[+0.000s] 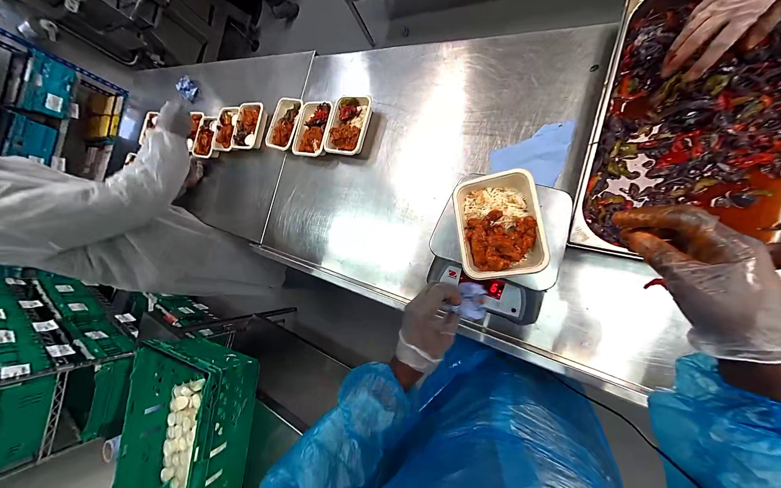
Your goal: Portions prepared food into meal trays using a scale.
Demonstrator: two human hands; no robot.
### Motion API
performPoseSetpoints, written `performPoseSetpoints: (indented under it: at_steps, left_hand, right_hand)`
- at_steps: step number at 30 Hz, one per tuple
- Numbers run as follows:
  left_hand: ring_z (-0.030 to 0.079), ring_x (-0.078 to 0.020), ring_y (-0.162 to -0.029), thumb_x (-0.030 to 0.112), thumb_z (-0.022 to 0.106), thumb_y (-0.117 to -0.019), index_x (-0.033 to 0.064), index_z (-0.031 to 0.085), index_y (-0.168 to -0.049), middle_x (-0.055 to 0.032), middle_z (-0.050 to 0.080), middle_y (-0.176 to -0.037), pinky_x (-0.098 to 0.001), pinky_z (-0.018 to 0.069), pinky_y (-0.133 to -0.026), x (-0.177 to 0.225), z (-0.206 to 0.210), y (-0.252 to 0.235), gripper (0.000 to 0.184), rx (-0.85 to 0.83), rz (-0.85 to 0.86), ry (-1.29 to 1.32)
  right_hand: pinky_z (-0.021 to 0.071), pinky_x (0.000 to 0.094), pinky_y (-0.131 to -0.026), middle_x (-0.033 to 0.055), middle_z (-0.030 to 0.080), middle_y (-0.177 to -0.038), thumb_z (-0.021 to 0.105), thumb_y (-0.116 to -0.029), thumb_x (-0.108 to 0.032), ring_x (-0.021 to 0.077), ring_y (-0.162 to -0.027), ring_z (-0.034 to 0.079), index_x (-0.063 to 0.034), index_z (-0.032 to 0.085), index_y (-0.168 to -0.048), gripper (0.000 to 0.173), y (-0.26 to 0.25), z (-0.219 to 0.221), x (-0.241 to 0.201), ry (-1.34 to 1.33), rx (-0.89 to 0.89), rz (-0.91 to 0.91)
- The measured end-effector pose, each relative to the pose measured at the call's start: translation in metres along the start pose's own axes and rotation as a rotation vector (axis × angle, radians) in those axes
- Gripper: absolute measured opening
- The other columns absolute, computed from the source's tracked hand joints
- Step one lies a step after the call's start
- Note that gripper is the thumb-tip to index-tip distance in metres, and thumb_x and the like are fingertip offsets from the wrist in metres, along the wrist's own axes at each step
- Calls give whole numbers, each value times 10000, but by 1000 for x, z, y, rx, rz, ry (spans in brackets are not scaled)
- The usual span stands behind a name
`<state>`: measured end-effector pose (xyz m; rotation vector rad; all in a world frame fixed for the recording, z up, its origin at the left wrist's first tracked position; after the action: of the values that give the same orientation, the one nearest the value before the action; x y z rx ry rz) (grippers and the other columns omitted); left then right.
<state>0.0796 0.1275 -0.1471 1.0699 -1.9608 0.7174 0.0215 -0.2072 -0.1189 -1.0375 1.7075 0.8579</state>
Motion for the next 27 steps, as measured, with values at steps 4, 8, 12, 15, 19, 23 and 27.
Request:
performPoseSetpoints:
  at_steps: [4,8,12,15,19,23,27]
  left_hand:
    - [689,-188,-878,0,737,-881,8,676,-1062,-114,698,-1029,-368,606,-778,68,36,-53,191,-108,-44,96]
    - [694,-203,-900,-30,741,-842,16,686,-1034,-114,706,-1004,-406,607,-821,71,79,-103,206,-195,-53,107]
    - [694,-256,-929,-17,724,-856,33,687,-1048,-131,705,-1024,-480,589,-828,59,94,-116,201,-290,-46,-51]
    - [699,-265,-927,-19,706,-856,33,695,-1019,-128,705,-1026,-483,593,-806,59,97,-105,171,-321,32,-146]
    - [690,-257,-910,19,727,-869,64,696,-1055,-104,689,-1032,-474,601,-773,61,83,-67,194,-370,115,-257]
    - [689,-188,-946,28,716,-882,88,717,-1022,-58,701,-1046,-410,608,-833,60,53,-21,153,-387,51,-206]
    - [691,-141,-961,41,709,-891,90,719,-968,-32,710,-1030,-362,613,-858,31,25,16,91,-332,-44,-128]
  right_hand:
    - [560,343,-945,16,686,-1264,627,-1011,-186,112,-1061,676,-157,685,-1264,261,0,4,-5,12,-1,0]
    - [565,317,-946,9,688,-1269,629,-1010,-178,108,-1075,679,-158,690,-1250,249,5,1,-7,12,28,-26]
    - [572,317,-927,21,691,-1252,620,-1006,-169,117,-1065,680,-147,698,-1231,239,10,-3,-4,-17,51,-28]
    - [577,320,-914,21,690,-1247,626,-1006,-176,113,-1055,680,-147,700,-1223,231,13,-8,0,-12,64,-34]
    - [578,319,-914,18,686,-1247,626,-1007,-163,118,-1059,676,-147,706,-1228,236,12,-9,2,-43,59,-25]
    - [573,296,-907,20,691,-1245,626,-1005,-162,107,-1048,678,-139,705,-1223,233,8,-10,3,-60,58,-56]
    - [564,276,-916,15,685,-1236,632,-986,-213,83,-1049,665,-151,710,-1222,256,1,-9,6,-45,47,-79]
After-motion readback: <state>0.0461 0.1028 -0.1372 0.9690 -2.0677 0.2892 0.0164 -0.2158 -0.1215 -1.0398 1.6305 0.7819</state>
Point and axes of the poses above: each hand's wrist, its own y-axis away from the middle knuckle, its own z-axis out of the palm, x = y × z, the point moved 5 cm from there along -y, towards the middle knuckle
